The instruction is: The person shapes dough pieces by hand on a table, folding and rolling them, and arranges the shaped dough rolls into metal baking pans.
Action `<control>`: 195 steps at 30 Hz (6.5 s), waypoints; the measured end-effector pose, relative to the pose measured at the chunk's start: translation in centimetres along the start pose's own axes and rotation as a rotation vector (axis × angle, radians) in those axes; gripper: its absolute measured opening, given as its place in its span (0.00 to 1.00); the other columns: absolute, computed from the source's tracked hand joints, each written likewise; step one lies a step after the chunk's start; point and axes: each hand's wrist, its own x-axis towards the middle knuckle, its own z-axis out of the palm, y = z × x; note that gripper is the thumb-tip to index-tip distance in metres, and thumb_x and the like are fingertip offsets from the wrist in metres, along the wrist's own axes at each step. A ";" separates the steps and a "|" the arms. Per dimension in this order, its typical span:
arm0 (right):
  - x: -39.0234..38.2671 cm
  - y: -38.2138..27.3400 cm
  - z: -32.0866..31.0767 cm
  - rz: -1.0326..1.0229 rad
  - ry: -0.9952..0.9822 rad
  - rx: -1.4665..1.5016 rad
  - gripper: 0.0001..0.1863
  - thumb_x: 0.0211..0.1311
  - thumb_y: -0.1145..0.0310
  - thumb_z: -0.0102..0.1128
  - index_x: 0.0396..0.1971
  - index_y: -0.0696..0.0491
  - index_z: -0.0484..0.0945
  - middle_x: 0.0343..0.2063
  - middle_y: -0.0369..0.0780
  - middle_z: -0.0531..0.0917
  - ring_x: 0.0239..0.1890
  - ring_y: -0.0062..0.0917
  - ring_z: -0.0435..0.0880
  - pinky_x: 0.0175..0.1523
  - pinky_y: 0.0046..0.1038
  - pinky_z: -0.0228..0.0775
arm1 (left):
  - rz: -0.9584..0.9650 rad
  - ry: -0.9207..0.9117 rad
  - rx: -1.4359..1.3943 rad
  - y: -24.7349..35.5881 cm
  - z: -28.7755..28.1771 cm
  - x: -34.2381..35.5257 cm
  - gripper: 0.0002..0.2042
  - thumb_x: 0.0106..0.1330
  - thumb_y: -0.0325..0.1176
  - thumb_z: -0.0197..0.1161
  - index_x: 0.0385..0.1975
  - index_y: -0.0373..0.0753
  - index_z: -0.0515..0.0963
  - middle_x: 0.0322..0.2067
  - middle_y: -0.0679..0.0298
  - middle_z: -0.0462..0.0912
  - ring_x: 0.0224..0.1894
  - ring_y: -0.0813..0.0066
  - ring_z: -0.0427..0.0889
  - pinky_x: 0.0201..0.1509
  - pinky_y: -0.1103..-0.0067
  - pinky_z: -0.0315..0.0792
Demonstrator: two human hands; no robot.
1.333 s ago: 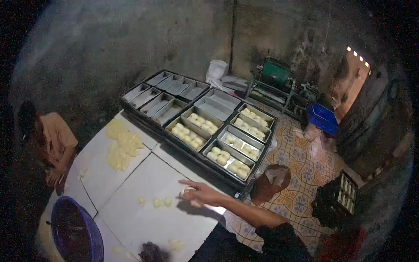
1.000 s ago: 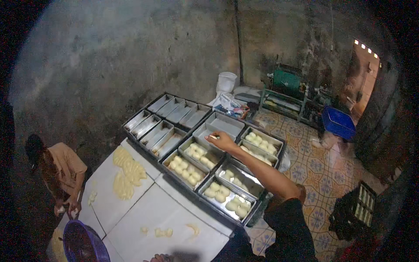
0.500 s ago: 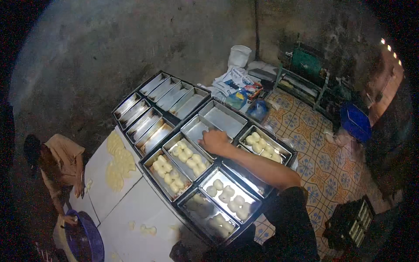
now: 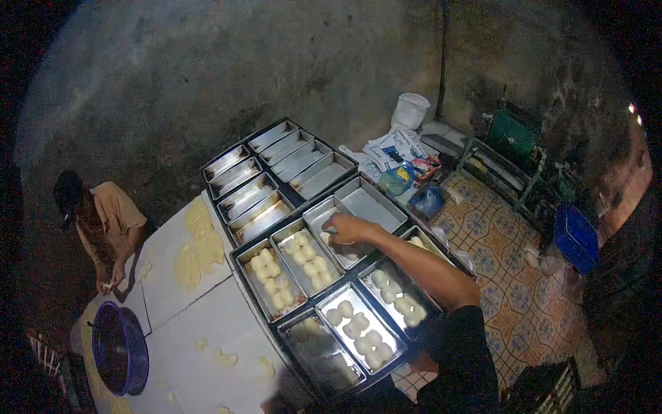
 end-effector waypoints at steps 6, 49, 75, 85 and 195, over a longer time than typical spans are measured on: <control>1.3 -2.0 1.4 0.017 0.029 -0.079 0.16 0.44 0.72 0.59 0.36 0.60 0.78 0.30 0.51 0.81 0.35 0.46 0.80 0.42 0.43 0.71 | 0.121 0.155 0.117 1.0 0.9 0.2 0.09 0.54 0.26 0.71 0.30 0.37 0.76 0.22 0.59 0.76 0.23 0.63 0.74 0.28 0.69 0.68; -0.7 -0.3 -0.8 -0.029 -0.453 -0.269 0.35 0.38 0.70 0.64 0.54 0.56 0.71 0.44 0.54 0.75 0.49 0.47 0.75 0.55 0.40 0.69 | 0.096 0.137 0.367 1.9 1.6 2.4 0.12 0.65 0.38 0.60 0.39 0.38 0.71 0.31 0.58 0.73 0.34 0.56 0.71 0.37 0.62 0.65; 2.1 0.3 3.1 0.266 -0.310 -0.388 0.33 0.63 0.56 0.49 0.65 0.57 0.59 0.69 0.53 0.51 0.66 0.56 0.57 0.68 0.45 0.55 | 0.123 0.099 0.456 2.6 2.2 4.1 0.19 0.67 0.43 0.57 0.47 0.34 0.71 0.42 0.52 0.74 0.45 0.53 0.72 0.47 0.59 0.65; -3.1 6.5 -4.4 0.209 0.070 0.121 0.25 0.63 0.61 0.50 0.55 0.62 0.71 0.52 0.55 0.76 0.53 0.44 0.77 0.59 0.35 0.66 | 0.125 0.087 0.491 3.1 2.0 4.3 0.22 0.67 0.46 0.56 0.51 0.33 0.71 0.47 0.50 0.75 0.50 0.52 0.72 0.51 0.59 0.65; 8.8 -61.9 44.9 0.278 -0.467 1.613 0.52 0.50 0.39 0.65 0.71 0.39 0.45 0.66 0.41 0.60 0.61 0.28 0.66 0.54 0.35 0.68 | -0.837 -1.064 -0.214 -44.8 -24.2 43.9 0.48 0.63 0.73 0.25 0.53 0.29 0.74 0.44 0.46 0.81 0.48 0.50 0.79 0.59 0.61 0.65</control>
